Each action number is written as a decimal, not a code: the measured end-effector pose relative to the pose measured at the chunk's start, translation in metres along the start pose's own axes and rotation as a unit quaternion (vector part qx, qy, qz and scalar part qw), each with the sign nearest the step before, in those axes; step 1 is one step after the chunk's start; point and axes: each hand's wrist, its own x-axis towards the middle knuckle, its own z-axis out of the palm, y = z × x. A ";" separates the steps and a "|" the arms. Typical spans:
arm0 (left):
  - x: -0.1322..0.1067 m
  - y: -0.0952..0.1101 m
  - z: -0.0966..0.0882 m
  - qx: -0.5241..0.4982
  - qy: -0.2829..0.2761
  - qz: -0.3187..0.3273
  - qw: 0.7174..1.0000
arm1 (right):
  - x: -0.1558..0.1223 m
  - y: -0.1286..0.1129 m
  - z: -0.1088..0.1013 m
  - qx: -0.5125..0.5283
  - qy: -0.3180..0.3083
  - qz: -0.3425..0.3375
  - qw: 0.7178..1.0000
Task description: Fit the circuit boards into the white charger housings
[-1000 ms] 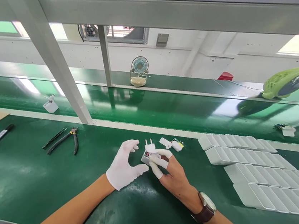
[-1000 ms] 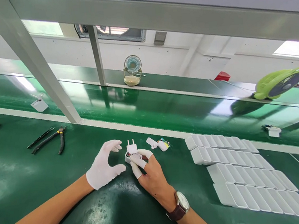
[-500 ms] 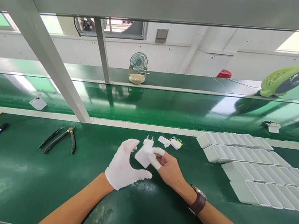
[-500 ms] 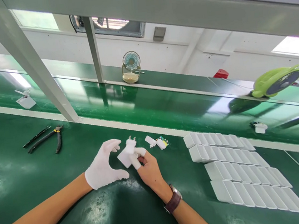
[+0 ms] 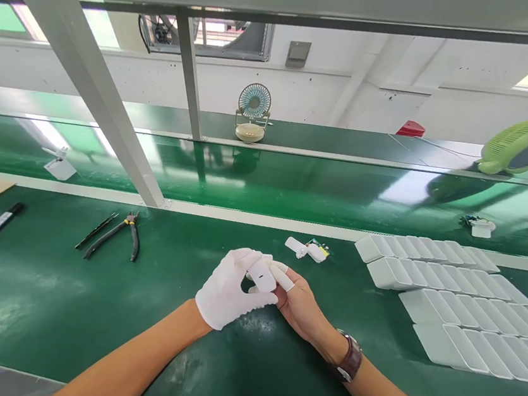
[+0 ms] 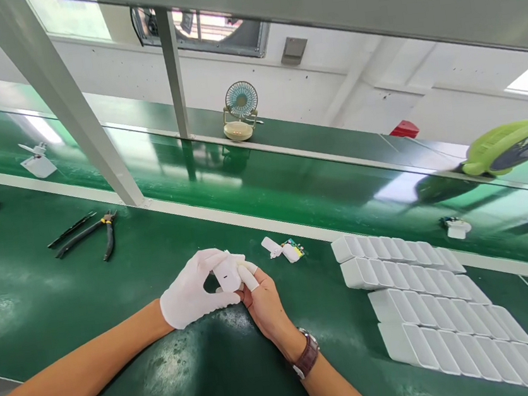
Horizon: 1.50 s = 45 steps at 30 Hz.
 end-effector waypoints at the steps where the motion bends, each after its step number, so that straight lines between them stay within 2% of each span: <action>1: 0.000 0.000 0.000 0.000 -0.003 -0.004 1.000 | 0.000 0.001 -0.001 -0.016 -0.002 -0.005 1.000; 4: -0.002 -0.002 0.001 -0.003 -0.022 -0.022 1.000 | 0.001 0.004 -0.003 -0.102 -0.011 -0.047 0.994; 7: -0.005 -0.004 0.004 -0.009 -0.016 -0.029 0.999 | 0.001 0.005 -0.003 -0.200 -0.013 -0.113 0.973; 12: -0.007 -0.005 0.005 -0.004 -0.007 -0.042 0.999 | 0.001 0.004 -0.002 -0.279 -0.017 -0.170 0.945; 15: -0.004 -0.007 0.001 -0.009 -0.010 -0.034 0.999 | 0.000 0.000 -0.007 -0.315 0.013 -0.226 0.922; 17: -0.002 -0.010 -0.003 0.003 0.001 -0.039 0.999 | -0.001 -0.004 -0.011 -0.379 0.046 -0.308 0.872; 19: 0.000 -0.013 -0.007 0.016 0.018 -0.057 0.998 | -0.001 -0.005 -0.016 -0.467 0.056 -0.389 0.792; 21: 0.000 -0.016 -0.009 0.020 0.029 -0.074 0.997 | -0.002 -0.003 -0.019 -0.537 0.043 -0.441 0.718; 22: 0.000 -0.017 -0.010 0.019 0.031 -0.082 0.996 | -0.002 -0.002 -0.021 -0.562 0.034 -0.451 0.692; 24: 0.000 -0.018 -0.012 0.016 0.030 -0.090 0.995 | -0.001 0.001 -0.022 -0.597 0.018 -0.450 0.664; 26: 0.001 -0.018 -0.013 0.013 0.029 -0.092 0.995 | -0.001 0.003 -0.024 -0.616 0.010 -0.436 0.656; 32: 0.004 -0.015 -0.020 0.009 0.018 -0.098 0.995 | -0.002 0.007 -0.023 -0.618 0.016 -0.428 0.659; 35: 0.005 -0.015 -0.024 0.008 0.006 -0.102 0.995 | -0.004 0.001 -0.020 -0.617 0.004 -0.425 0.662; 40: 0.006 -0.015 -0.027 -0.001 0.023 -0.098 0.995 | -0.004 -0.014 -0.018 -0.581 0.046 -0.462 0.669; 45: 0.008 -0.014 -0.027 -0.006 0.036 -0.113 0.993 | 0.001 -0.001 -0.026 -0.619 -0.008 -0.401 0.675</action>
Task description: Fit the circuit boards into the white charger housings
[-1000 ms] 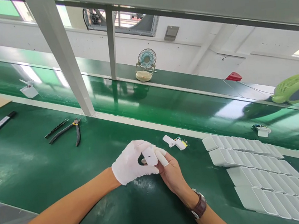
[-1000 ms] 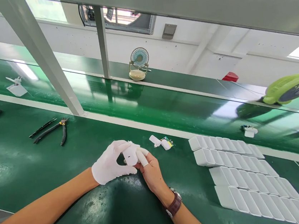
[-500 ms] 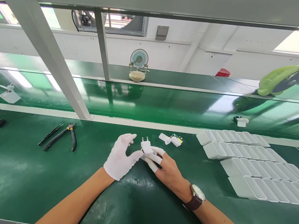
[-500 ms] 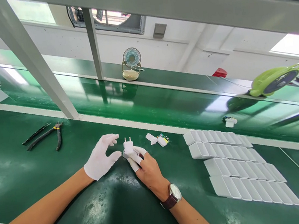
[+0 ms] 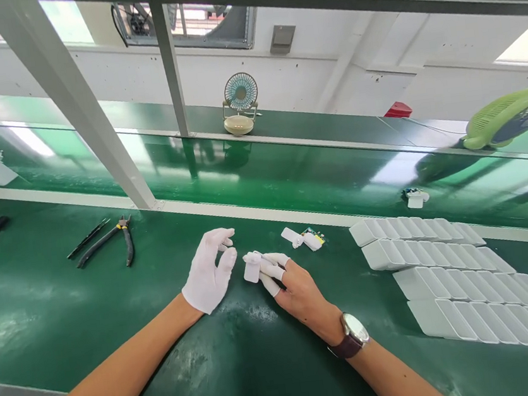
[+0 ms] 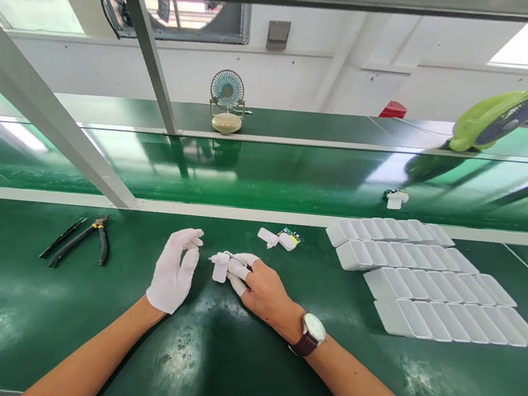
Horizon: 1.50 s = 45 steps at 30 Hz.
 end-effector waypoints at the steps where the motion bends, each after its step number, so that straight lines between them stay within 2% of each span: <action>1: 0.000 0.000 0.000 0.000 -0.002 -0.001 1.000 | -0.002 0.001 0.003 -0.004 0.000 0.007 1.000; 6: -0.001 -0.001 -0.001 0.000 -0.006 0.005 1.000 | 0.001 -0.004 -0.002 -0.003 0.017 0.002 1.000; 10: -0.001 -0.001 -0.002 -0.002 -0.001 0.007 1.000 | 0.012 -0.009 -0.018 0.015 0.101 -0.013 0.995; 12: -0.001 0.000 -0.003 -0.009 -0.003 0.003 1.000 | 0.012 -0.009 -0.018 0.021 0.118 -0.022 0.993; 16: 0.000 0.004 -0.003 -0.027 -0.004 -0.005 1.000 | 0.003 -0.005 -0.007 0.038 0.023 0.011 0.999; 19: -0.001 0.007 -0.001 -0.032 -0.012 -0.002 0.999 | 0.002 -0.005 -0.001 0.145 -0.010 0.110 0.983; 22: -0.005 0.010 0.005 -0.019 -0.024 0.013 0.999 | 0.007 -0.011 -0.001 0.295 0.026 0.221 0.929; 24: -0.009 0.013 0.011 -0.009 -0.039 0.044 0.998 | 0.011 -0.018 -0.002 0.386 0.034 0.278 0.879; 25: -0.011 0.014 0.015 -0.005 -0.045 0.063 0.997 | 0.012 -0.022 -0.003 0.438 0.026 0.306 0.845; 28: -0.015 0.018 0.023 -0.002 -0.049 0.097 0.994 | 0.012 -0.034 -0.004 0.595 -0.004 0.386 0.705; 29: -0.015 0.018 0.025 -0.005 -0.045 0.097 0.994 | 0.012 -0.036 -0.004 0.615 -0.008 0.399 0.680; 30: -0.015 0.019 0.026 -0.009 -0.038 0.096 0.995 | 0.011 -0.038 -0.004 0.625 -0.009 0.406 0.667; 33: -0.015 0.018 0.026 -0.011 -0.018 0.098 0.995 | 0.011 -0.041 -0.003 0.631 -0.010 0.416 0.655; 37: -0.014 0.015 0.026 -0.001 -0.019 0.100 0.995 | 0.010 -0.040 -0.001 0.634 -0.015 0.422 0.648; 45: -0.017 0.011 0.029 -0.013 -0.023 0.083 0.996 | 0.006 -0.037 0.005 0.603 -0.038 0.418 0.678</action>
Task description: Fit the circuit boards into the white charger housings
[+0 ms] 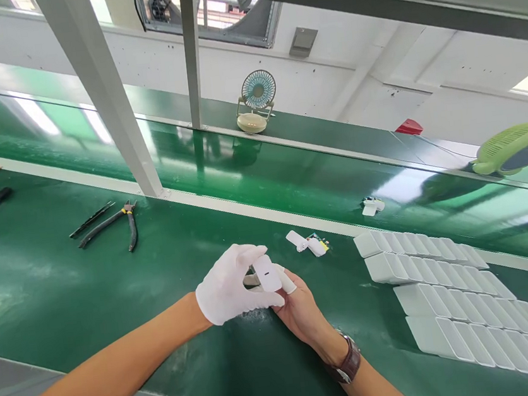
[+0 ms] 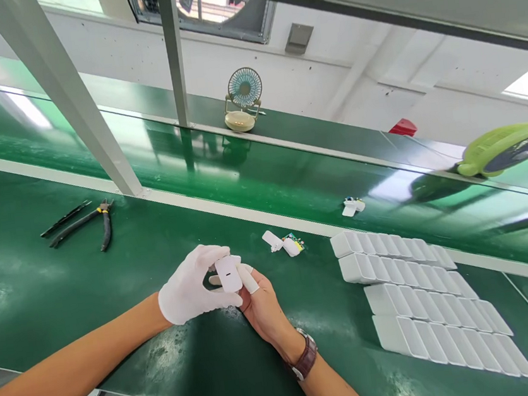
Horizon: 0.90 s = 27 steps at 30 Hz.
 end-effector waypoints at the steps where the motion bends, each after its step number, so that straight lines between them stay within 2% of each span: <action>1: 0.000 0.000 0.000 -0.001 -0.001 -0.001 1.000 | 0.000 0.001 -0.001 -0.001 -0.004 0.000 1.000; 11: -0.002 -0.001 -0.005 0.019 -0.011 0.034 0.999 | -0.003 -0.001 0.001 0.017 -0.028 0.006 0.999; 19: -0.004 0.002 -0.009 0.015 -0.086 -0.021 0.996 | -0.004 -0.006 0.002 0.037 -0.041 0.005 0.998; 27: 0.000 0.001 -0.012 0.005 -0.050 0.061 0.997 | -0.006 -0.007 0.003 0.048 -0.044 0.013 0.998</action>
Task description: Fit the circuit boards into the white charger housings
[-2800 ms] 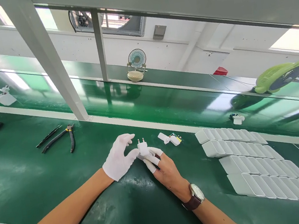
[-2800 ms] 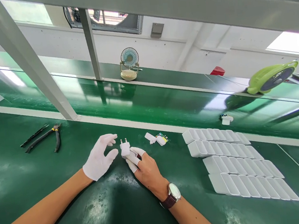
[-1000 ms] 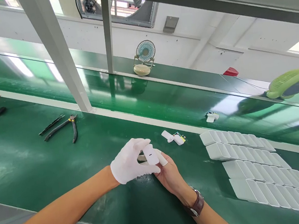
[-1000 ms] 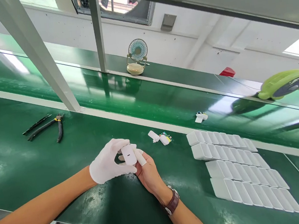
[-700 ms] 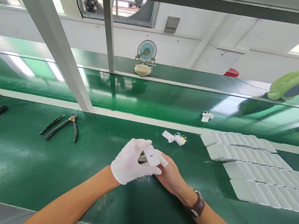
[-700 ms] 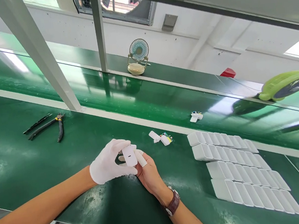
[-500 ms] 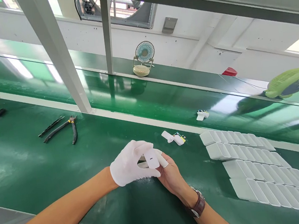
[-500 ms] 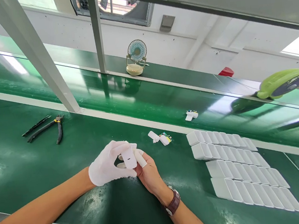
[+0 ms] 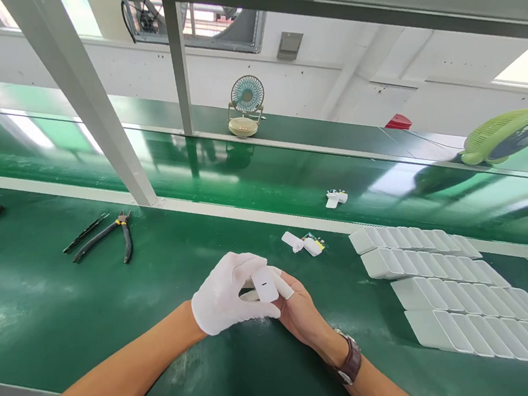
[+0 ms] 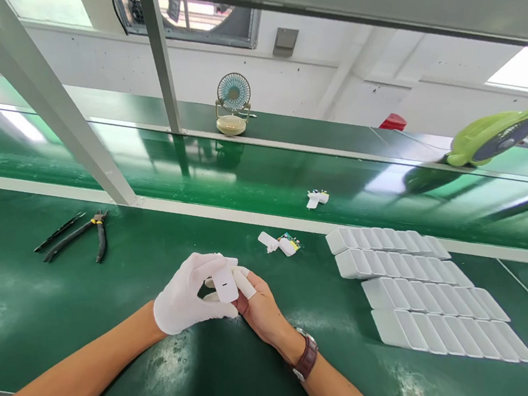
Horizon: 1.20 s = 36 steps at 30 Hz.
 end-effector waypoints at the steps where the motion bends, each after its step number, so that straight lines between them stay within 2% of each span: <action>1: 0.000 0.000 0.000 -0.002 -0.001 0.000 1.000 | 0.000 0.000 0.000 0.000 -0.001 0.000 1.000; 6: 0.000 0.000 0.001 -0.002 0.002 -0.016 1.000 | 0.000 0.001 0.001 -0.002 -0.002 -0.002 1.000; 15: 0.003 0.001 -0.001 0.006 0.008 -0.004 1.000 | -0.002 0.000 0.002 -0.028 0.003 -0.008 1.000; 26: 0.004 0.004 -0.003 0.011 -0.006 -0.019 1.000 | 0.000 0.002 0.004 -0.032 -0.018 0.019 0.999; 32: 0.009 0.002 -0.005 -0.035 -0.036 -0.002 0.999 | 0.001 0.004 -0.003 -0.041 0.021 -0.036 0.998; 36: 0.019 0.005 -0.009 -0.083 -0.088 -0.034 0.992 | 0.000 0.005 -0.010 -0.076 0.044 -0.078 0.993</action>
